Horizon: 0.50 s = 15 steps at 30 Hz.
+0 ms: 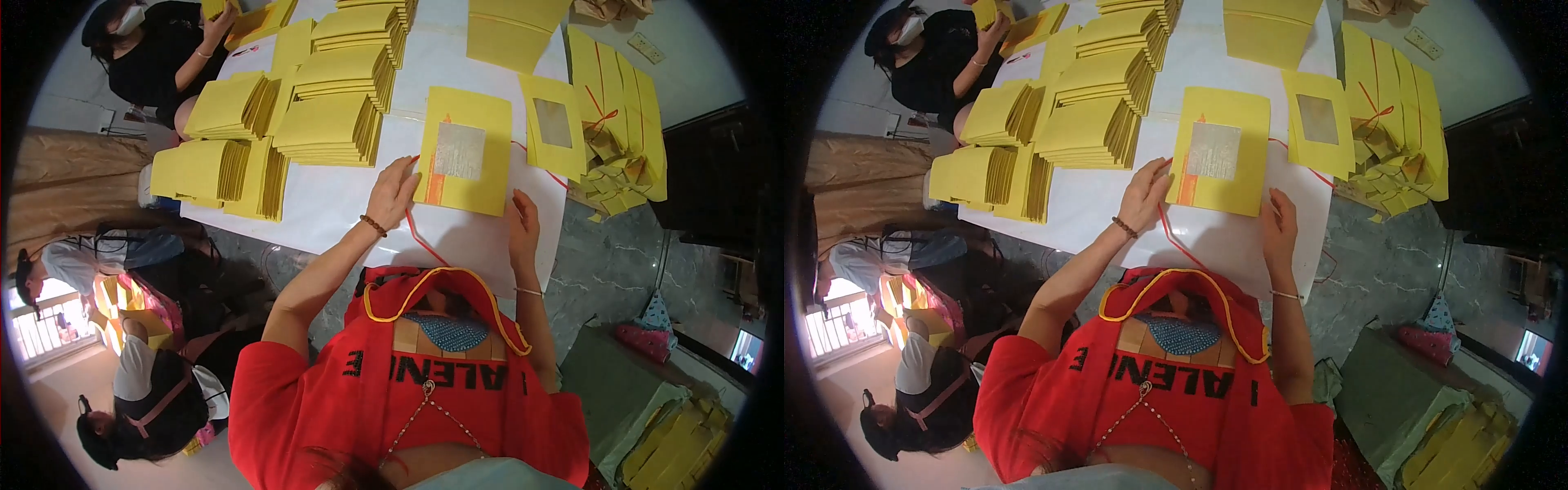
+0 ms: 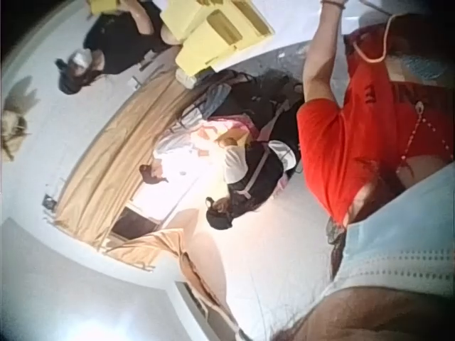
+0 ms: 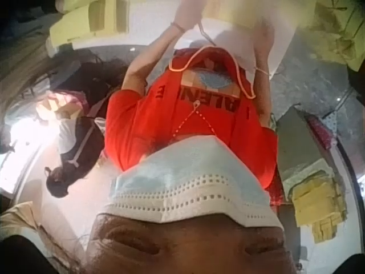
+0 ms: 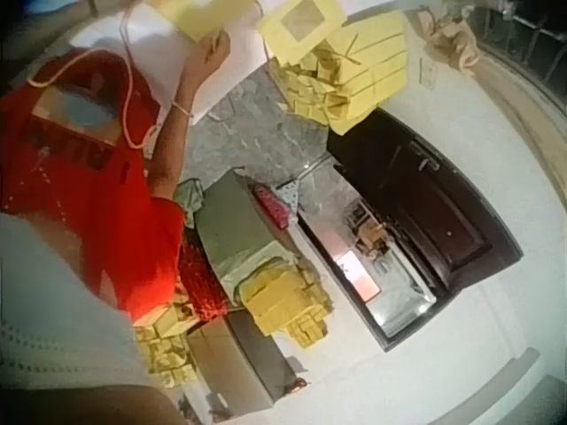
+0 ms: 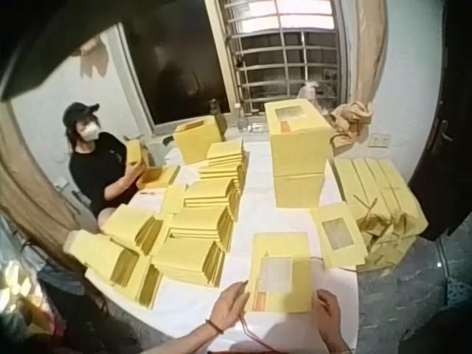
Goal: Folding yellow ritual paper sheets into stacks.
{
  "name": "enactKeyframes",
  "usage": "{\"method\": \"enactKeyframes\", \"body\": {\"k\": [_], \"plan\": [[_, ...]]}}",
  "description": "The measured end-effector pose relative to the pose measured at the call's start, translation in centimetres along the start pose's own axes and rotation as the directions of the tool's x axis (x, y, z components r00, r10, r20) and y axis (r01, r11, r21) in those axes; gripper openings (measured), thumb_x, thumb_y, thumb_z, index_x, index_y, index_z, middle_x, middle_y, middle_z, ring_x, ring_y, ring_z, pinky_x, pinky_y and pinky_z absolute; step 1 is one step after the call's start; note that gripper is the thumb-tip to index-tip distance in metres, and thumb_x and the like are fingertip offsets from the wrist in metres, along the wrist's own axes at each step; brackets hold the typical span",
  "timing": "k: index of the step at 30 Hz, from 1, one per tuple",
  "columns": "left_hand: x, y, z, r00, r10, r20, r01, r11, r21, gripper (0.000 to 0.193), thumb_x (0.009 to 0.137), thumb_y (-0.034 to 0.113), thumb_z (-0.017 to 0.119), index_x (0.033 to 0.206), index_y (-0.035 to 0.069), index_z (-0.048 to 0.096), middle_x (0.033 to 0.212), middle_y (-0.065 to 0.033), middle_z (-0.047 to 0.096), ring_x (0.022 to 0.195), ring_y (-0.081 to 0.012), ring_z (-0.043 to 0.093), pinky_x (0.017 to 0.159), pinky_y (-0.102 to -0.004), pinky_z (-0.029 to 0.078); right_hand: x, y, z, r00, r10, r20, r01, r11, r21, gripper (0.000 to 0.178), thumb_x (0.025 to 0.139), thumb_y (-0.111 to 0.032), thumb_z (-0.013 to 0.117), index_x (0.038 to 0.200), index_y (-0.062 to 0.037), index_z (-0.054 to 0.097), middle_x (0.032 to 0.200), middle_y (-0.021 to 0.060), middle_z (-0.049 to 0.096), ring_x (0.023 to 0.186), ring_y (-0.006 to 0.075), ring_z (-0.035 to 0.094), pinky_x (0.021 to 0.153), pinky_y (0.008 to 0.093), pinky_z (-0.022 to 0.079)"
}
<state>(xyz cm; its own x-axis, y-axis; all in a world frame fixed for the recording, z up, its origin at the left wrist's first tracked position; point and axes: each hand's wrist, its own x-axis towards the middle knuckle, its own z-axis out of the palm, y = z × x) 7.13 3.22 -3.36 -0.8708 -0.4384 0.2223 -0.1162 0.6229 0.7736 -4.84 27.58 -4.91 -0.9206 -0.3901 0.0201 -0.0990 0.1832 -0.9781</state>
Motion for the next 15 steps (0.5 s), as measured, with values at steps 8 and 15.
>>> {"method": "enactKeyframes", "body": {"k": [8,15], "plan": [[1.9,-0.1,3.0,0.991,-0.086,-0.101,0.100,0.985,0.140,0.046,0.089,0.029,0.051,0.125,0.000,0.046,0.121,-0.0207,0.052,0.113,-0.0331,0.044,0.096,-0.0428,0.034,4.1,-1.7,2.4,0.974,0.223,0.038,-0.224,0.927,0.301,0.048,0.093,-0.017,0.049,0.136,-0.0003,0.033,0.129,0.0139,0.046,0.116,0.0197,0.045,0.097,0.0289,0.036],[3.0,0.3,3.3,0.974,-0.227,-0.009,0.226,0.971,-0.077,0.054,0.087,0.026,0.053,0.131,-0.001,0.038,0.111,-0.0228,0.056,0.103,-0.0376,0.047,0.089,-0.0456,0.037,4.8,-2.0,2.9,0.963,0.236,0.127,-0.265,0.916,0.302,0.052,0.091,-0.014,0.051,0.137,0.0002,0.030,0.131,0.0133,0.045,0.117,0.0183,0.044,0.097,0.0275,0.035]]}}
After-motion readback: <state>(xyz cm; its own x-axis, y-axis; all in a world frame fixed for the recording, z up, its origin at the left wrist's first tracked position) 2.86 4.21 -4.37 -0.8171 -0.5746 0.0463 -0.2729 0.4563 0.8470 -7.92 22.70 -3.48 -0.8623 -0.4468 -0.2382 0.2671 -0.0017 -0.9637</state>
